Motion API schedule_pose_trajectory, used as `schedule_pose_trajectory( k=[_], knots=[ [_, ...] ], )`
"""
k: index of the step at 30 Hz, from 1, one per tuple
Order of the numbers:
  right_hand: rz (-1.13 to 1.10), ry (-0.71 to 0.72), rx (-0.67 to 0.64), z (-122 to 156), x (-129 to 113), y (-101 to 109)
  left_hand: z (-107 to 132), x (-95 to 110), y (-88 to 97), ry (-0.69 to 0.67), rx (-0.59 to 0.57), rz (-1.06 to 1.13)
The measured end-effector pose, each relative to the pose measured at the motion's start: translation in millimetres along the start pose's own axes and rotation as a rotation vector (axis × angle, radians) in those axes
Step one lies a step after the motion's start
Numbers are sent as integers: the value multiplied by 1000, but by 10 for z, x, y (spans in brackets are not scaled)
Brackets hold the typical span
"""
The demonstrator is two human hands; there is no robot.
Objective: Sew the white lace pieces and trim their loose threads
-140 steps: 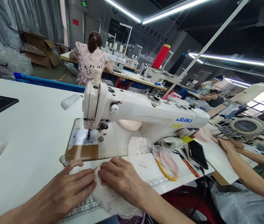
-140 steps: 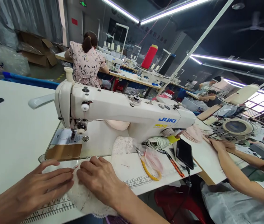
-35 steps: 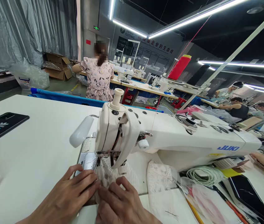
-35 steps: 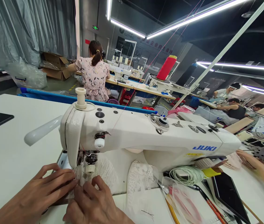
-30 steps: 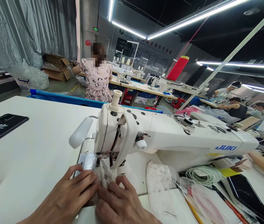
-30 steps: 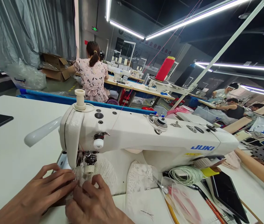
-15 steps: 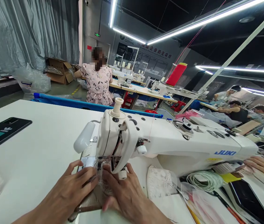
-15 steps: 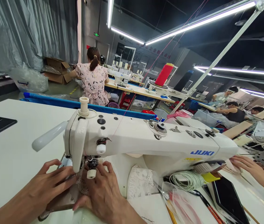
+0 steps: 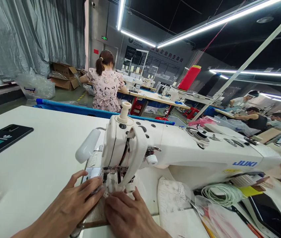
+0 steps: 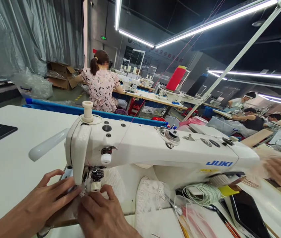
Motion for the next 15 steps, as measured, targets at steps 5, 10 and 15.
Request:
schedule_pose_trajectory(
  k=[5, 10, 15],
  knots=[
    [29, 5, 62, -73, -36, 30, 45, -5, -47, 8, -7, -115],
    [32, -15, 87, -100, -51, 49, -27, 35, 0, -5, 18, -67],
    [39, -28, 109, -84, -23, 6, -56, 56, 147, -1, 52, -3]
  ],
)
Point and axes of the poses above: each hand's wrist, its own z-axis away from the middle knuckle, its own y-axis out of the back of the hand, x = y × z, the point moved 5 cm from there along -z, towards the middle knuckle, and after that the axes turned 5 degrees about y, right-handed, at the moved point
